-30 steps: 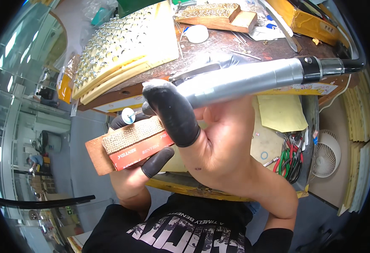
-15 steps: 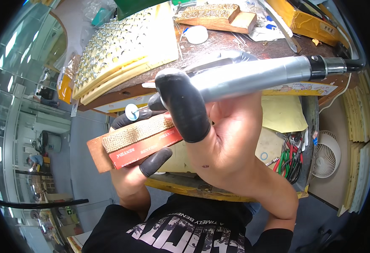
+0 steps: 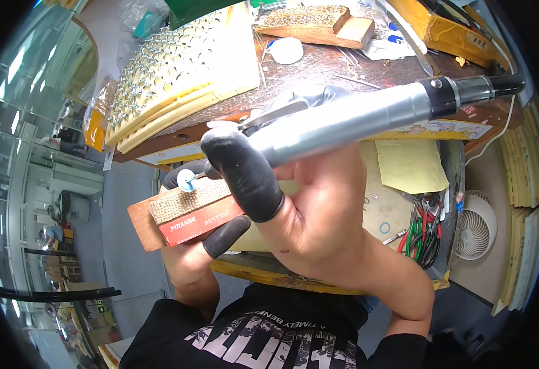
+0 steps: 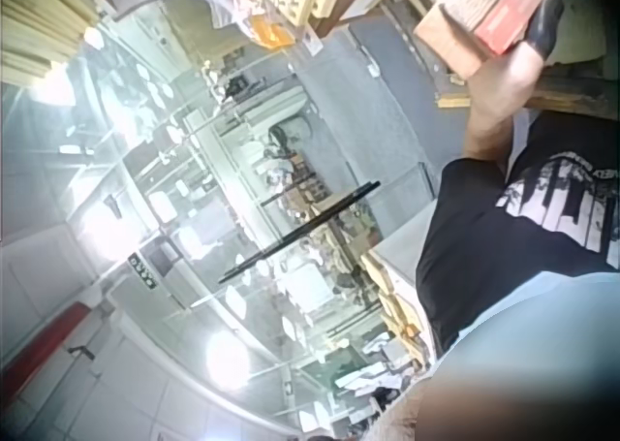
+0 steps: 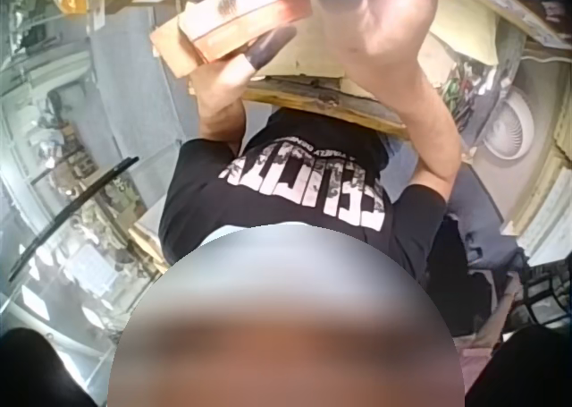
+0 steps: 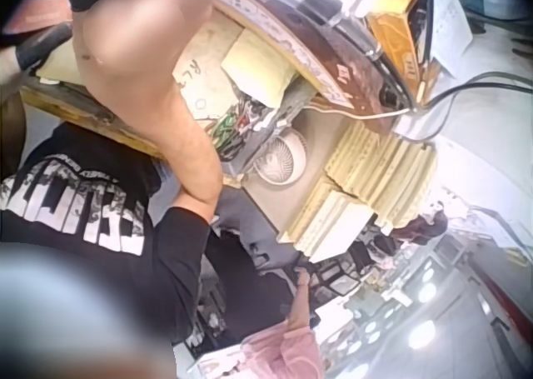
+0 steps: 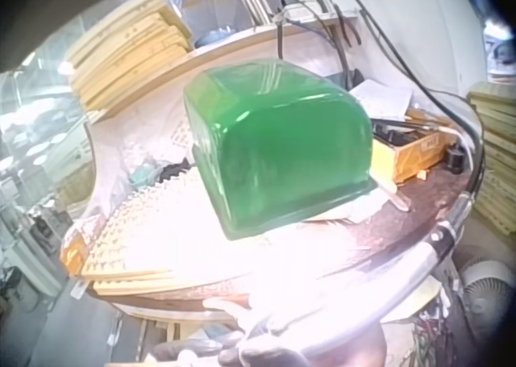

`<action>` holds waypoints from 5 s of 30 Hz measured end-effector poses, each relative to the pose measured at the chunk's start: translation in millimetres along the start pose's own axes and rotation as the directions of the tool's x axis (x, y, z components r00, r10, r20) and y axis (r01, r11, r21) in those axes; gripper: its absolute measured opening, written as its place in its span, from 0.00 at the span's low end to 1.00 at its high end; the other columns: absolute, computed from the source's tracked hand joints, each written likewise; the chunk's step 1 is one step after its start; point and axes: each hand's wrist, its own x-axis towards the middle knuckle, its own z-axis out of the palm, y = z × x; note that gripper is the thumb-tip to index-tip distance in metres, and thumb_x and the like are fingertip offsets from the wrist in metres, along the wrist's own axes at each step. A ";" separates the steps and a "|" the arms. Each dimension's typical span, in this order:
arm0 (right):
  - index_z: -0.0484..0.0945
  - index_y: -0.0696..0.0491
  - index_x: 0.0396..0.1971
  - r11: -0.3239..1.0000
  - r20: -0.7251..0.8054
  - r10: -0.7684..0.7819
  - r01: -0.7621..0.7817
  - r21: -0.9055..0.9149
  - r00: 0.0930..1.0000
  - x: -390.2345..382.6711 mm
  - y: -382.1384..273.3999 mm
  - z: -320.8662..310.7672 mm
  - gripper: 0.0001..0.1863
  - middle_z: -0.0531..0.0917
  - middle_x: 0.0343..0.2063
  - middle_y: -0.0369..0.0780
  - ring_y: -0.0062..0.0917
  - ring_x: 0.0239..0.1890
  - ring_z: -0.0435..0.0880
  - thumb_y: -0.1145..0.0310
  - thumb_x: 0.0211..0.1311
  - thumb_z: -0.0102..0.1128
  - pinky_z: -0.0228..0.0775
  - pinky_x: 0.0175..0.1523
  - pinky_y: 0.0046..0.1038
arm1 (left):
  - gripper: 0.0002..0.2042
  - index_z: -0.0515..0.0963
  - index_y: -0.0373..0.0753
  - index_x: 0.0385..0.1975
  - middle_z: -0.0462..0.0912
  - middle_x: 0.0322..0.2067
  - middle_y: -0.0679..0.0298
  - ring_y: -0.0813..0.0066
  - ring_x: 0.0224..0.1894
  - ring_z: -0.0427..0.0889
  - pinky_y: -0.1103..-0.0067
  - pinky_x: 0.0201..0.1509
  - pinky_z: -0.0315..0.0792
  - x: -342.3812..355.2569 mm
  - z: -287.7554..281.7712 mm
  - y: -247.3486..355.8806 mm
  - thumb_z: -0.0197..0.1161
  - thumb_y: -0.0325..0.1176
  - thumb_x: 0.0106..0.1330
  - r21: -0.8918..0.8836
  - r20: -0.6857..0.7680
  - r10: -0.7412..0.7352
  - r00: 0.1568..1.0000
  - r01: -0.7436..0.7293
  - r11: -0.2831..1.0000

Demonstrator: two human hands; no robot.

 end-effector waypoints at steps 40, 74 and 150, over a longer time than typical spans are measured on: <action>0.65 0.62 0.50 0.999 -0.083 -0.008 0.005 -0.043 0.997 5.5 2.0 -4.6 0.17 0.78 0.40 0.43 0.28 0.34 0.84 0.63 0.73 0.50 0.84 0.39 0.35 | 0.30 0.67 0.32 0.55 0.76 0.56 0.50 0.65 0.58 0.76 0.70 0.62 0.71 5.3 -3.2 -5.9 0.72 0.21 0.52 -0.071 -0.032 -0.047 0.998 0.045 0.996; 0.65 0.60 0.45 0.971 -0.174 0.134 -0.164 -0.173 0.976 14.0 -10.7 -11.2 0.13 0.78 0.25 0.41 0.22 0.26 0.79 0.65 0.72 0.48 0.79 0.33 0.28 | 0.30 0.66 0.32 0.56 0.77 0.54 0.54 0.70 0.56 0.78 0.74 0.60 0.73 15.9 -8.0 -3.7 0.72 0.19 0.54 0.110 0.079 0.028 0.996 -0.037 0.993; 0.62 0.53 0.38 0.956 -0.140 0.240 -0.259 -0.140 0.961 -11.2 -19.3 -1.9 0.18 0.69 0.23 0.40 0.29 0.25 0.77 0.59 0.61 0.60 0.75 0.33 0.33 | 0.24 0.72 0.31 0.53 0.80 0.52 0.47 0.57 0.55 0.81 0.67 0.62 0.72 9.0 -23.3 -2.4 0.67 0.23 0.54 0.501 0.242 0.231 0.942 -0.325 0.802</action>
